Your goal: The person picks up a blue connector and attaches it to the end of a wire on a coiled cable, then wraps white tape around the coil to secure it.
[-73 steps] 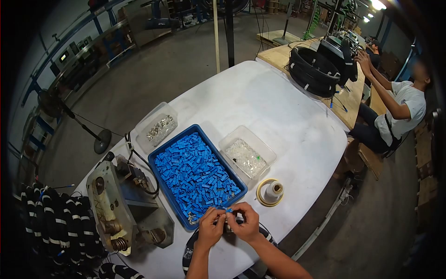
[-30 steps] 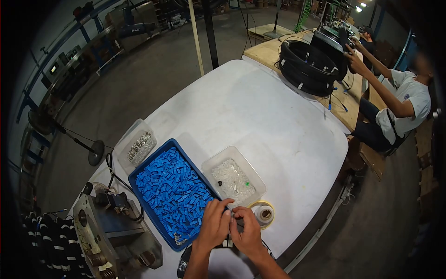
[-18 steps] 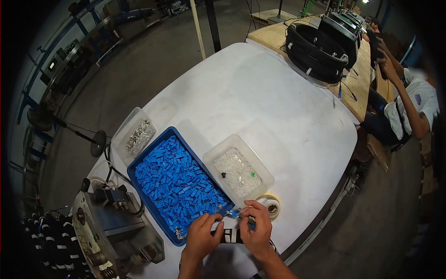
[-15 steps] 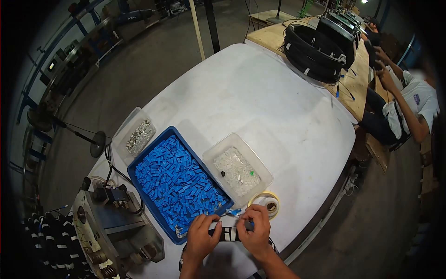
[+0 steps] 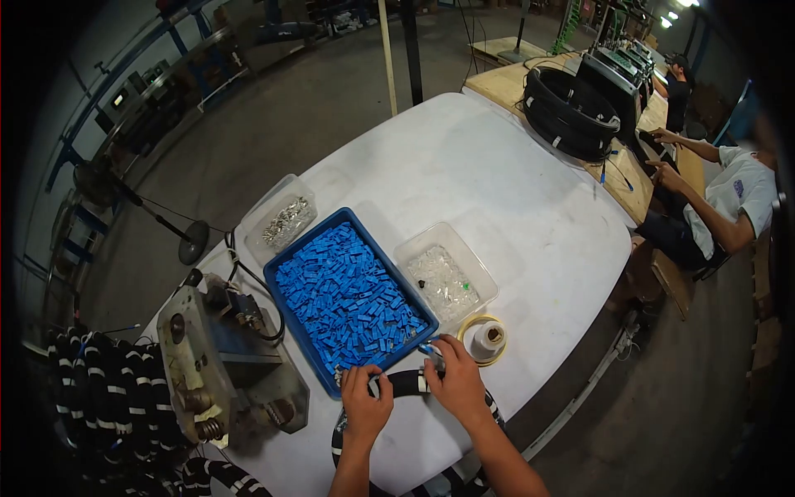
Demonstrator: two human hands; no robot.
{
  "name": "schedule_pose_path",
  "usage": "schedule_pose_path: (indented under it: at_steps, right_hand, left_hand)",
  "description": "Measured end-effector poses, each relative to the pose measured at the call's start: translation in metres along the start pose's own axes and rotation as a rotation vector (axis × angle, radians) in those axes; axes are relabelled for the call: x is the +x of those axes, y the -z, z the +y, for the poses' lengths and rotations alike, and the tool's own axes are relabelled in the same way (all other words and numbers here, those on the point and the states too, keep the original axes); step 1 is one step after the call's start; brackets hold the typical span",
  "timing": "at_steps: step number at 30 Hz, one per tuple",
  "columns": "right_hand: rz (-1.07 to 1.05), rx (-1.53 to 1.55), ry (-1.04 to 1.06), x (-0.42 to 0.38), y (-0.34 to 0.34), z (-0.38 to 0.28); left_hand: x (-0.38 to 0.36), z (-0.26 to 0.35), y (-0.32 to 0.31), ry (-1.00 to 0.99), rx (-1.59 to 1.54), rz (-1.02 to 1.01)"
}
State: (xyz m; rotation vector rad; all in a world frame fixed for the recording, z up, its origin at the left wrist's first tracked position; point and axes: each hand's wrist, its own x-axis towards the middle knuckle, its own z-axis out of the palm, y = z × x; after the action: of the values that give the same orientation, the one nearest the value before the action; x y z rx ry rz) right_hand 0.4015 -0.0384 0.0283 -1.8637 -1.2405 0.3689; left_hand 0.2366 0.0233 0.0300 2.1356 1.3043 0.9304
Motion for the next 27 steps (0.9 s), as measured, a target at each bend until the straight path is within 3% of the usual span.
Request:
schedule_pose_path:
  at_steps: [10, 12, 16, 19, 20, 24, 27]
  right_hand:
    - [-0.072, -0.168, 0.001, -0.004, -0.005, 0.002]
    - [-0.082, 0.022, -0.077, -0.007, -0.005, 0.005]
    - [-0.155, 0.057, -0.115, -0.02, -0.002, 0.0]
    - [0.0, -0.151, 0.11, -0.038, 0.0, -0.007]
    - [0.005, -0.152, 0.111, -0.042, 0.003, -0.011]
    - [0.045, -0.055, 0.171, -0.05, 0.015, -0.01]
    - [0.117, 0.095, 0.304, -0.044, 0.016, -0.004]
  left_hand:
    - [-0.011, -0.008, 0.004, 0.076, -0.246, 0.057]
    - [-0.014, -0.01, 0.004, 0.042, -0.285, 0.078]
    - [-0.026, -0.012, 0.014, 0.049, -0.248, 0.031]
    - [-0.032, -0.002, 0.024, 0.023, -0.295, 0.016]
    - [-0.033, 0.005, 0.028, -0.059, -0.172, -0.086]
    - [-0.025, 0.02, 0.015, -0.239, 0.066, -0.319]
    - [-0.013, 0.026, -0.005, -0.28, -0.015, -0.298]
